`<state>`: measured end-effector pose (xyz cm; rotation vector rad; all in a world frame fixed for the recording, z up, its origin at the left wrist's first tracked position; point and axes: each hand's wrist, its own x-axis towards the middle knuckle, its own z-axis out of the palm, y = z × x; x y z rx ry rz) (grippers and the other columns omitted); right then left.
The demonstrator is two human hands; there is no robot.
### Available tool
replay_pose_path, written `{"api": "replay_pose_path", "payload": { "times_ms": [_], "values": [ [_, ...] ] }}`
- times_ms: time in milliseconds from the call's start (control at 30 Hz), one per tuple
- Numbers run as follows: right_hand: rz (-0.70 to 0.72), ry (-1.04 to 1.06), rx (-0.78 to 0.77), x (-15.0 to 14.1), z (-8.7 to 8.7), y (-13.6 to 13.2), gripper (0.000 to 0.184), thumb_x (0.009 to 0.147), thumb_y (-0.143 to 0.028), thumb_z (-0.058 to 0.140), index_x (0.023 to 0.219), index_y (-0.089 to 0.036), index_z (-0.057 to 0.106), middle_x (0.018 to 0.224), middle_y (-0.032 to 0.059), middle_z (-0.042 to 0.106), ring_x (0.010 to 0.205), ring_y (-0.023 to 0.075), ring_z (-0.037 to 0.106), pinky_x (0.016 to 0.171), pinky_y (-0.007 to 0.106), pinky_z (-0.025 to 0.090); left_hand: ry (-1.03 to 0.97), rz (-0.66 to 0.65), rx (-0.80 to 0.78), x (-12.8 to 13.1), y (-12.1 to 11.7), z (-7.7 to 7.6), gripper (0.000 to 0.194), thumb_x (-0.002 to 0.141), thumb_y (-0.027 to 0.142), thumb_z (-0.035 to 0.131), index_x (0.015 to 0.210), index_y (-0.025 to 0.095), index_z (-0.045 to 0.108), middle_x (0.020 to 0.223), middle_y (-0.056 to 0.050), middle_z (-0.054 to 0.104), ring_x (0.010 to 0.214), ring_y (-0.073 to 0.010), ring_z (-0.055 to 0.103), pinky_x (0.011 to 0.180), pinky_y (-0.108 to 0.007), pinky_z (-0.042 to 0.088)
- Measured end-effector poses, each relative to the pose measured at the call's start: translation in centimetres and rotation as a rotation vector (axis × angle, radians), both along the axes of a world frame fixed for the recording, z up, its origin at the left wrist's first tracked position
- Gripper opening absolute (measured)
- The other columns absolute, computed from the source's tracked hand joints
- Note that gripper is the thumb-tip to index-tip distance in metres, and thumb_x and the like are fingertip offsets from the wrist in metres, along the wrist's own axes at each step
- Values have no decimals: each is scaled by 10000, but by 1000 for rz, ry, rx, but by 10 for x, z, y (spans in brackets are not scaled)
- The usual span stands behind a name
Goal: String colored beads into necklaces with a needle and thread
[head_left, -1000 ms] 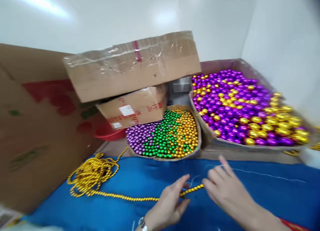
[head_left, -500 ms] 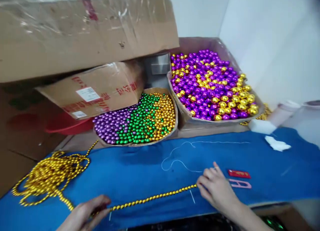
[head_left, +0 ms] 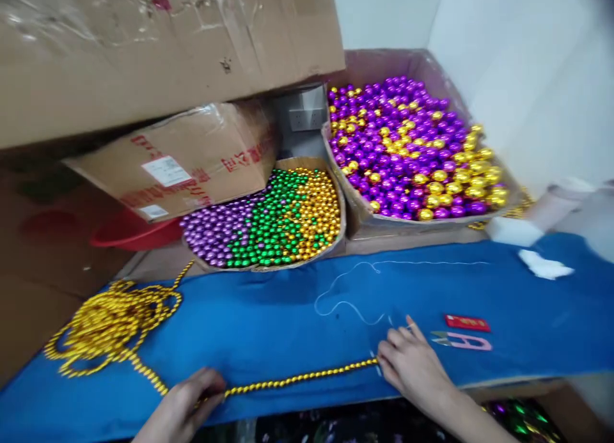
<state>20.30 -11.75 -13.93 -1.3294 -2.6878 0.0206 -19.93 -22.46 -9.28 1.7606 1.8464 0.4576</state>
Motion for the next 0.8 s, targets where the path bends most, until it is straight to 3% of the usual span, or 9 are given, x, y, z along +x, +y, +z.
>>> {"api": "replay_pose_path", "payload": {
  "times_ms": [100, 300, 633, 800],
  "values": [
    [42, 37, 18, 5, -9, -2, 180, 820, -171, 528, 696, -231, 643, 679, 19, 613, 699, 217, 610, 960, 606, 325, 40, -65, -75, 4, -3, 7, 205, 899, 319, 478, 820, 221, 640, 799, -14, 674, 740, -193, 631, 682, -252, 468],
    [102, 70, 50, 9, -21, -4, 123, 813, -221, 565, 712, -255, 626, 675, -10, 587, 680, 208, 610, 941, 598, 323, 85, -28, -86, 2, -10, 13, 170, 897, 262, 464, 842, 206, 615, 831, -15, 641, 747, -172, 601, 680, -243, 431],
    [67, 71, -16, 7, -18, -5, 185, 837, -188, 512, 719, -268, 630, 680, -22, 585, 700, 200, 607, 971, 578, 305, 200, -106, -96, 2, -7, 9, 183, 896, 183, 420, 814, 199, 583, 800, -26, 609, 739, -167, 587, 677, -244, 440],
    [34, 33, -3, 0, 2, 14, 192, 864, -213, 495, 746, -272, 636, 734, -11, 592, 747, 190, 598, 1025, 546, 249, 345, -127, -77, 6, 11, 15, 186, 874, 149, 413, 832, 200, 587, 831, -47, 603, 745, -184, 596, 676, -258, 440]
  ]
}}
